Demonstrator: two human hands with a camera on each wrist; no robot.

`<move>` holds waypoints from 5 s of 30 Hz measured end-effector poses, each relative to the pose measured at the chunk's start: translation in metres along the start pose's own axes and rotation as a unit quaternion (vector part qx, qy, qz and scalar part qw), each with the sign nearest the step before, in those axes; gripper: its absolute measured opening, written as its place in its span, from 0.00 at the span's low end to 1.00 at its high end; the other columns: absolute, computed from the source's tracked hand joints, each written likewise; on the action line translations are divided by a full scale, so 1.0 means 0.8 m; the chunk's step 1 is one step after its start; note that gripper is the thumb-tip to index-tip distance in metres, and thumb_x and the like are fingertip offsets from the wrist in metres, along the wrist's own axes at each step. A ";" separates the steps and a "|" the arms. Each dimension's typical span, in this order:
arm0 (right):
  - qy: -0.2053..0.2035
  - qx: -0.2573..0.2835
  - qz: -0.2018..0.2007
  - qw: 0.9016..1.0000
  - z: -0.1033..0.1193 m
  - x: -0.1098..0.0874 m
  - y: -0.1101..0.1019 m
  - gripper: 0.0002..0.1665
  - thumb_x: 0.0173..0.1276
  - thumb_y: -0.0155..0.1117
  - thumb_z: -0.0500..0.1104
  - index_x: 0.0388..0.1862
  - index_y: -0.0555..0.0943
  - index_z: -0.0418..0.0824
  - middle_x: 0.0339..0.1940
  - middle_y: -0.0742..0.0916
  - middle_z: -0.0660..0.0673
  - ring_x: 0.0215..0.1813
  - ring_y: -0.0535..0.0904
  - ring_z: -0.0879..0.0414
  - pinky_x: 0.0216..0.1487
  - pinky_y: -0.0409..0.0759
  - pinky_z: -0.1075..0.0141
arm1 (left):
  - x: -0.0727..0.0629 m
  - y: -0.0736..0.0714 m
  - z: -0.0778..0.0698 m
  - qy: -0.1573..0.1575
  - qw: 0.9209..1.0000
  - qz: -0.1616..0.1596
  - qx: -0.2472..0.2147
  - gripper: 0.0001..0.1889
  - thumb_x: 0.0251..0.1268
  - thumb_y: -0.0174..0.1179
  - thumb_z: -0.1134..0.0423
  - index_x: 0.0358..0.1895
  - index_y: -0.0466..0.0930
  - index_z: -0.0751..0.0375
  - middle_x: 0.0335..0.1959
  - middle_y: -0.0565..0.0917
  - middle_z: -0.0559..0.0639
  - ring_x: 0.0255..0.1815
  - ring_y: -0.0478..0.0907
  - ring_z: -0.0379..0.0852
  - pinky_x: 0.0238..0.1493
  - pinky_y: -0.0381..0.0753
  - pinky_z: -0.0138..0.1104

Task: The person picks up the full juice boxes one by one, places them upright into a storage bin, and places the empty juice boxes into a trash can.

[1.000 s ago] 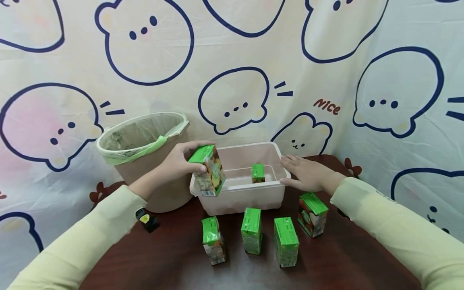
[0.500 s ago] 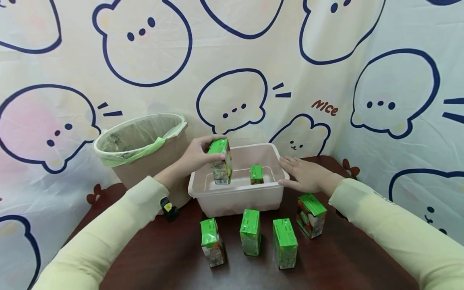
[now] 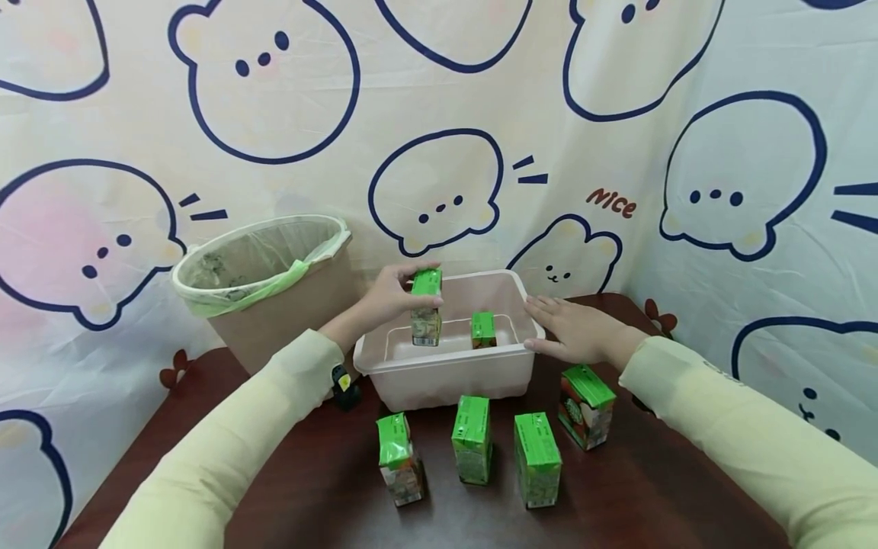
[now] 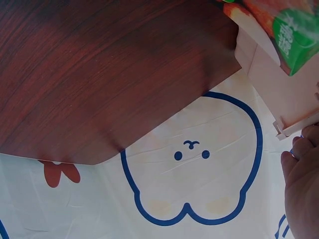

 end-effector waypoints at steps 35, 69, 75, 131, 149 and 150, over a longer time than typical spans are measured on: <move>0.009 0.001 0.001 1.000 -0.002 0.003 0.004 0.52 0.69 0.44 0.73 0.79 0.52 0.42 0.77 0.59 0.38 0.75 0.54 0.38 0.66 0.58 0.37 | 0.023 0.060 0.044 -0.013 0.988 0.090 0.123 0.36 0.46 0.78 0.56 0.62 0.77 0.61 0.60 0.79 0.50 0.52 0.76 0.43 0.51 0.77 0.35; 0.002 -0.002 -0.006 1.000 0.001 0.000 0.003 0.51 0.70 0.44 0.72 0.79 0.53 0.41 0.77 0.59 0.38 0.75 0.54 0.38 0.67 0.57 0.37 | 0.033 0.083 0.068 -0.051 0.976 0.120 0.175 0.24 0.45 0.79 0.58 0.48 0.84 0.59 0.42 0.85 0.44 0.40 0.76 0.41 0.44 0.77 0.32; 0.001 0.000 -0.005 1.000 -0.001 0.001 0.005 0.50 0.70 0.44 0.72 0.79 0.53 0.42 0.77 0.59 0.39 0.75 0.55 0.38 0.67 0.58 0.37 | 0.032 0.086 0.072 -0.066 0.972 0.128 0.184 0.28 0.46 0.78 0.58 0.54 0.83 0.60 0.45 0.84 0.45 0.40 0.76 0.42 0.44 0.76 0.32; -0.001 0.006 -0.001 1.000 0.004 -0.001 0.003 0.51 0.70 0.43 0.72 0.78 0.52 0.39 0.77 0.59 0.37 0.75 0.54 0.37 0.67 0.57 0.37 | -0.074 0.005 -0.010 0.076 0.994 0.052 0.066 0.29 0.57 0.71 0.61 0.64 0.76 0.60 0.63 0.77 0.54 0.63 0.73 0.50 0.63 0.71 0.46; -0.007 0.001 -0.003 1.000 0.006 -0.002 0.001 0.49 0.72 0.42 0.71 0.78 0.53 0.39 0.77 0.59 0.37 0.75 0.54 0.37 0.68 0.57 0.39 | -0.193 0.015 -0.038 0.227 0.966 -0.055 0.113 0.30 0.51 0.75 0.65 0.60 0.78 0.63 0.56 0.81 0.53 0.58 0.76 0.48 0.56 0.77 0.43; -0.007 0.001 -0.003 1.000 0.006 -0.003 0.002 0.50 0.72 0.42 0.71 0.78 0.53 0.39 0.77 0.59 0.37 0.75 0.54 0.37 0.68 0.56 0.39 | -0.199 0.018 -0.037 0.233 0.964 -0.060 0.117 0.30 0.50 0.75 0.64 0.60 0.77 0.64 0.56 0.81 0.54 0.59 0.76 0.49 0.56 0.76 0.43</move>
Point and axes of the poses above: each hand's wrist, its own x-axis towards the middle knuckle, its own y-axis out of the palm, z = x × y, the point moved 8 cm from there along x, towards the middle knuckle
